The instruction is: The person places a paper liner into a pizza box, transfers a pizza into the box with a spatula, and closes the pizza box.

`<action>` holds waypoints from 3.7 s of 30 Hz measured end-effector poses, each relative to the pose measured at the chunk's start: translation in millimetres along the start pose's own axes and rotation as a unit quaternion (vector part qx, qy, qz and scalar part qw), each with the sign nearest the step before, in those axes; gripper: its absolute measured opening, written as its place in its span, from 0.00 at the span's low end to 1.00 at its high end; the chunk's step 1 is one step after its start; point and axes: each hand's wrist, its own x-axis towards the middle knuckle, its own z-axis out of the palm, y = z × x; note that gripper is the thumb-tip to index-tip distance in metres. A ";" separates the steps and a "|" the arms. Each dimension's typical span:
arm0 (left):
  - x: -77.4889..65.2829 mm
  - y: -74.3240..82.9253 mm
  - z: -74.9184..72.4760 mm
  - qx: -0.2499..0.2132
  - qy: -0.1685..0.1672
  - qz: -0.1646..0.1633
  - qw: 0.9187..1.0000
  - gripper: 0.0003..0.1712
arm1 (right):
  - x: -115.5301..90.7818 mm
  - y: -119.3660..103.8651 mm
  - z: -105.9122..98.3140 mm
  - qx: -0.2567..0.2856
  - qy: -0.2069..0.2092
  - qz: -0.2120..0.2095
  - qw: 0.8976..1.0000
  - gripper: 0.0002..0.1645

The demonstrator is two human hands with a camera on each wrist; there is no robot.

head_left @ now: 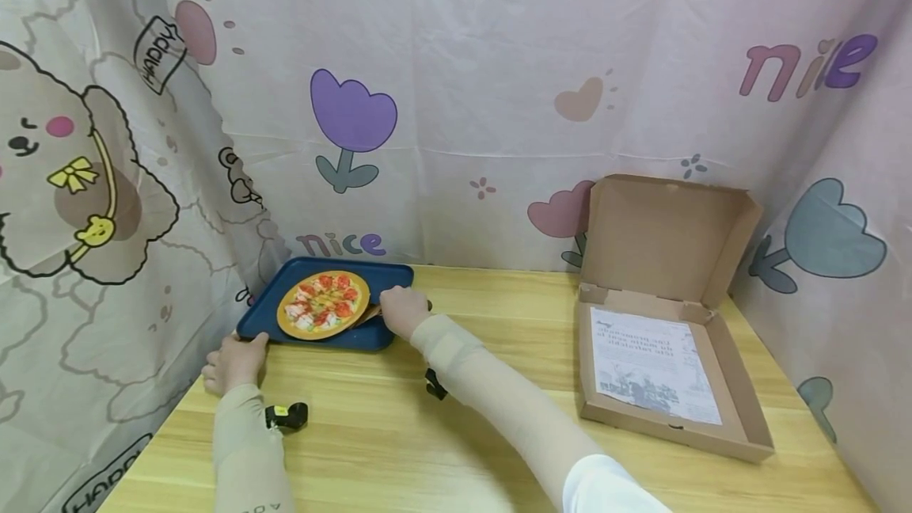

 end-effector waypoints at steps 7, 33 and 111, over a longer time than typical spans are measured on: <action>-0.1 -1.5 0.1 -0.003 0.000 0.004 1.000 0.46 | -0.8 12.9 -1.1 -0.003 0.004 -0.007 1.000 0.15; 2.4 -2.9 2.2 0.007 -0.004 0.004 1.000 0.47 | -0.8 56.8 12.3 -0.057 0.006 -0.026 0.998 0.13; 7.2 -7.4 5.5 0.004 -0.004 0.006 1.000 0.48 | -112.5 200.2 -43.9 -0.121 0.210 -0.120 0.963 0.16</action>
